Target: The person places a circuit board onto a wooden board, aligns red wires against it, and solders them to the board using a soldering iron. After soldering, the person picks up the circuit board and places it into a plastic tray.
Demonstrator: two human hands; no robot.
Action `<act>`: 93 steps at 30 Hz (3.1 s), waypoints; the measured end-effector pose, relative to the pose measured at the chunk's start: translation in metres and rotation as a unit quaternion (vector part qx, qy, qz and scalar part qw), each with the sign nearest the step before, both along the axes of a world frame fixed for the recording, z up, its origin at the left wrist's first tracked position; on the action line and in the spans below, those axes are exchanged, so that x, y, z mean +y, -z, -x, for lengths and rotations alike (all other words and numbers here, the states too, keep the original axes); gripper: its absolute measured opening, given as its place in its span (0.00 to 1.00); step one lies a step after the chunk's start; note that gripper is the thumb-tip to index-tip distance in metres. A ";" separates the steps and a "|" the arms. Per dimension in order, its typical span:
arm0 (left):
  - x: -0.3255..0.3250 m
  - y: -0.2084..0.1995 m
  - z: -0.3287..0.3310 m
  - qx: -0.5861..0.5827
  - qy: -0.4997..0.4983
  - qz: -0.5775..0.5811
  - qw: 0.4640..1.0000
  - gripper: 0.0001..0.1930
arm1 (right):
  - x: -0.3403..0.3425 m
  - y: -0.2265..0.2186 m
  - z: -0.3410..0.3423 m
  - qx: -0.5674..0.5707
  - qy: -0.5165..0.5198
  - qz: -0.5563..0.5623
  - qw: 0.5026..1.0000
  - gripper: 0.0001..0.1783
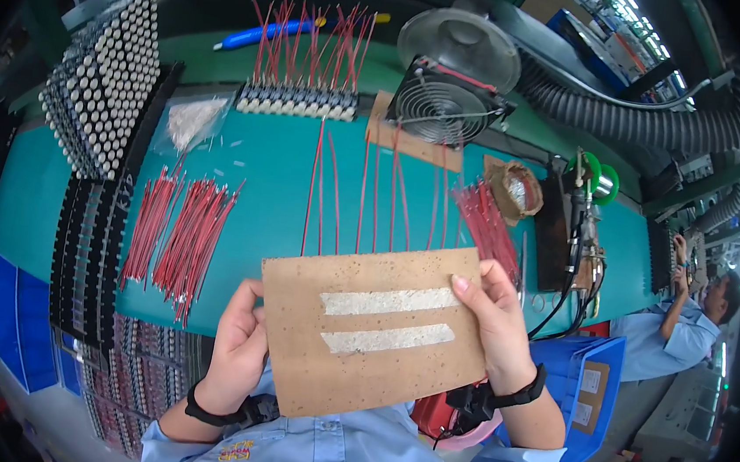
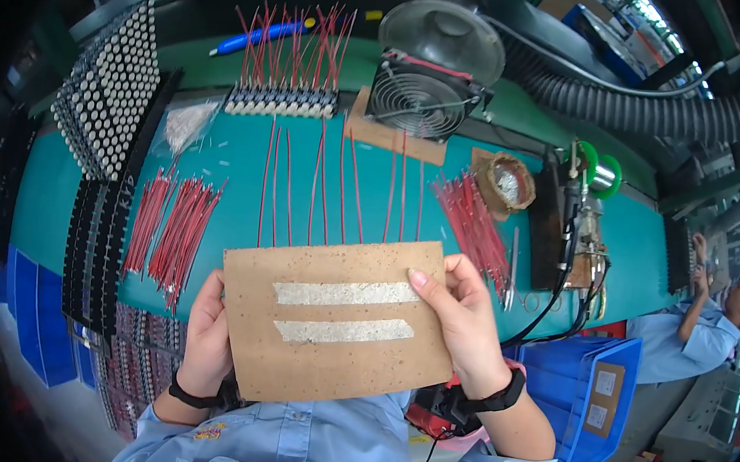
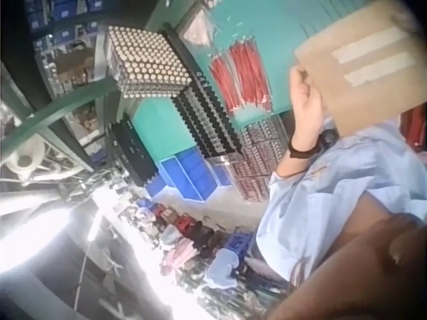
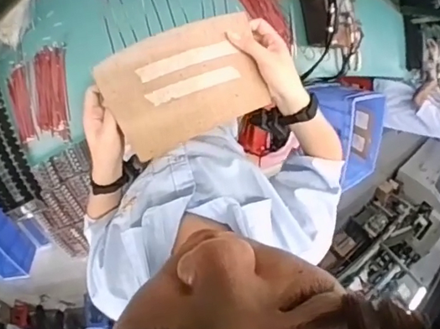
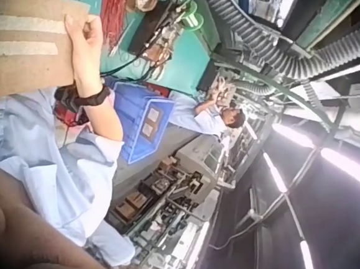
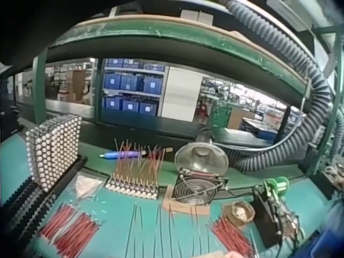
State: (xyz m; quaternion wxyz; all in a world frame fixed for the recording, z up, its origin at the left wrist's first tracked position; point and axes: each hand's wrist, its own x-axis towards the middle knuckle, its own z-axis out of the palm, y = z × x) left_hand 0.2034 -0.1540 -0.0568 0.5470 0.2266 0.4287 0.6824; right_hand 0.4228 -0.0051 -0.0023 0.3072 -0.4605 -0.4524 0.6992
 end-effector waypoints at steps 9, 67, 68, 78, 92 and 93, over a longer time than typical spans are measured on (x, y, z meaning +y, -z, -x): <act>-0.005 0.004 -0.001 -0.017 0.007 0.011 1.000 0.07 | 0.004 0.013 0.002 0.041 0.002 -0.004 0.999 0.11; 0.055 -0.073 -0.028 0.882 0.020 -0.167 0.440 0.11 | -0.050 0.016 -0.043 -0.095 0.087 -0.701 0.702 0.15; 0.055 -0.065 -0.036 0.903 0.025 -0.175 0.392 0.13 | -0.053 0.018 -0.041 -0.141 0.024 -0.715 0.684 0.14; 0.044 -0.026 -0.075 0.950 0.035 -0.167 0.263 0.13 | -0.045 0.054 -0.038 -0.280 -0.066 -0.741 0.607 0.13; 0.046 -0.025 -0.087 0.883 0.119 -0.134 0.433 0.28 | -0.040 0.083 -0.045 -0.187 -0.006 -0.714 0.674 0.14; 0.046 -0.025 -0.089 0.881 0.099 -0.143 0.440 0.29 | -0.041 0.085 -0.046 -0.195 0.008 -0.711 0.676 0.14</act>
